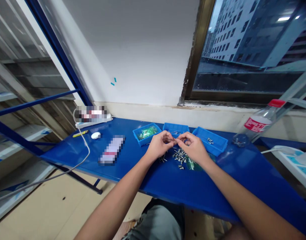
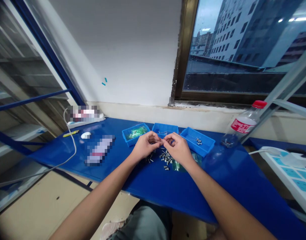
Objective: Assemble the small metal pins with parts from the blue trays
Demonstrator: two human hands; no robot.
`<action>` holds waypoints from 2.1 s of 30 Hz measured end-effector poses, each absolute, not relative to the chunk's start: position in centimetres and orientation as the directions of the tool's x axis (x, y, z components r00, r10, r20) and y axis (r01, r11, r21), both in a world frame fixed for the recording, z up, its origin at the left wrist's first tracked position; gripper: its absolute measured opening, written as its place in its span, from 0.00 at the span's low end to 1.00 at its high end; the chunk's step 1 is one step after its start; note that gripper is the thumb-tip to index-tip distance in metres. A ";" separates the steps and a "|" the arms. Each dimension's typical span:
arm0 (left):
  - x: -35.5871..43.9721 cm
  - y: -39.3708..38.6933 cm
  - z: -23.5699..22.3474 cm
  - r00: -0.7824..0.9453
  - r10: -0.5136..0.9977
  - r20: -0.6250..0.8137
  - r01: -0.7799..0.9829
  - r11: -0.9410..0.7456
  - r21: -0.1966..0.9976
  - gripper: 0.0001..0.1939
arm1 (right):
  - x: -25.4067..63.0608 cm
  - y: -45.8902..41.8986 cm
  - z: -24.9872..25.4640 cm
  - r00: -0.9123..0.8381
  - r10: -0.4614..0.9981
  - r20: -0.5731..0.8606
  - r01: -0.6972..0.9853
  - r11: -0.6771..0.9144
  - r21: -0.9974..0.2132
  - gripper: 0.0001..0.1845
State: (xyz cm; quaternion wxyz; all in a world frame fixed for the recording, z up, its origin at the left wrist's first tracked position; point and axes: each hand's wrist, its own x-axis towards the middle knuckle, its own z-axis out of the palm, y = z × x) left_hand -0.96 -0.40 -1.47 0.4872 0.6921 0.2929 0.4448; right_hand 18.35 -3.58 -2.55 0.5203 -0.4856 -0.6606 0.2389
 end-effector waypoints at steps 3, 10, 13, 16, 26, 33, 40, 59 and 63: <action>-1.0 -0.3 -1.2 0.410 0.834 0.370 -0.088 -0.367 0.926 0.17 | 18.4 -3.6 -2.6 0.022 0.903 0.428 0.315 0.400 -0.861 0.13; -1.1 0.1 -1.1 0.345 0.868 0.357 -0.127 -0.334 0.934 0.22 | 18.2 -3.8 -2.4 -0.129 0.877 0.464 0.463 0.467 -0.754 0.13; -1.2 -0.1 -0.9 0.388 0.855 0.344 -0.087 -0.337 0.937 0.23 | 18.1 -3.8 -2.5 -0.126 0.872 0.472 0.476 0.471 -0.743 0.13; -1.3 -0.1 -0.9 0.396 0.837 0.378 0.005 -0.414 0.910 0.17 | 18.1 -3.7 -2.8 -0.066 0.875 0.480 0.436 0.457 -0.775 0.12; -1.5 0.1 -0.9 0.426 0.784 0.451 0.009 -0.502 0.865 0.10 | 18.2 -3.6 -2.7 0.018 0.873 0.488 0.344 0.453 -0.823 0.13; -1.4 0.0 -0.9 0.394 0.825 0.406 0.004 -0.444 0.896 0.13 | 18.4 -3.4 -3.0 0.000 0.895 0.447 0.322 0.423 -0.847 0.17; -1.4 0.9 -1.6 0.249 0.913 0.323 0.003 -0.334 0.943 0.15 | 19.5 -2.2 -2.8 0.114 0.946 0.304 0.342 0.250 -0.906 0.24; -1.6 1.1 -1.9 0.193 0.916 0.352 -0.042 -0.351 0.936 0.18 | 18.9 -3.0 -4.0 -0.403 0.819 0.409 0.802 0.531 -0.272 0.07; -1.6 0.9 -1.8 0.215 0.911 0.351 -0.022 -0.355 0.935 0.18 | 18.9 -3.0 -4.0 -0.408 0.813 0.416 0.796 0.540 -0.274 0.07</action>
